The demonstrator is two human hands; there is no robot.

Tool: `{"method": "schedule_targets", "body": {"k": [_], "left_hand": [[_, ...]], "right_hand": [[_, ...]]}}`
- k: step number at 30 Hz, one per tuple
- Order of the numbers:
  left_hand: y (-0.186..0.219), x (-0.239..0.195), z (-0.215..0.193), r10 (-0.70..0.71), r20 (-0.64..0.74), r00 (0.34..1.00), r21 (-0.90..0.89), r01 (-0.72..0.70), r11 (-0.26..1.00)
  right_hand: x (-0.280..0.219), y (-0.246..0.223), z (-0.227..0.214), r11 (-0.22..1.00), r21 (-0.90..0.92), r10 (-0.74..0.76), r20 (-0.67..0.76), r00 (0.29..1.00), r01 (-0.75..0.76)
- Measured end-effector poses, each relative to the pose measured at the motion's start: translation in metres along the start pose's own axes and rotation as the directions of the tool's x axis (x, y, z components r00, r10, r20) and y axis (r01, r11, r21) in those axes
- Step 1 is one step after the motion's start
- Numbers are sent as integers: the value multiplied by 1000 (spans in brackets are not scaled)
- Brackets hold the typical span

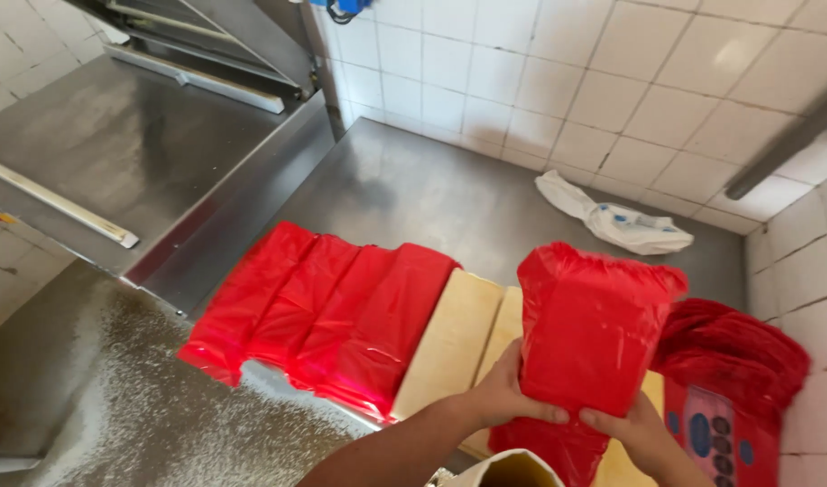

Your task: Removing red plastic packaging from large blocks of cheese and arranging them on a stainless steel work surface.

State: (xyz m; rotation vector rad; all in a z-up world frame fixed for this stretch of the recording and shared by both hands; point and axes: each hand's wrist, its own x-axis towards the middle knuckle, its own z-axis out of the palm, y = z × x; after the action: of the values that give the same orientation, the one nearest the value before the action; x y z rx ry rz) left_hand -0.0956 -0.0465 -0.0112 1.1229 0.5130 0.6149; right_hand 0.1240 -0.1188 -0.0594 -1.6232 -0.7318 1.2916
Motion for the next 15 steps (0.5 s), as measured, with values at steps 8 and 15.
{"method": "schedule_targets", "body": {"k": [8, 15], "left_hand": [[30, -99, -158, -321, -465, 825, -218, 245, 945], [81, -162, -245, -503, -632, 590, -537, 135, 833]], "right_hand": [[25, 18, 217, 818, 396, 285, 349, 893, -416], [39, 0, 354, 817, 187, 371, 554, 746, -545]]}}
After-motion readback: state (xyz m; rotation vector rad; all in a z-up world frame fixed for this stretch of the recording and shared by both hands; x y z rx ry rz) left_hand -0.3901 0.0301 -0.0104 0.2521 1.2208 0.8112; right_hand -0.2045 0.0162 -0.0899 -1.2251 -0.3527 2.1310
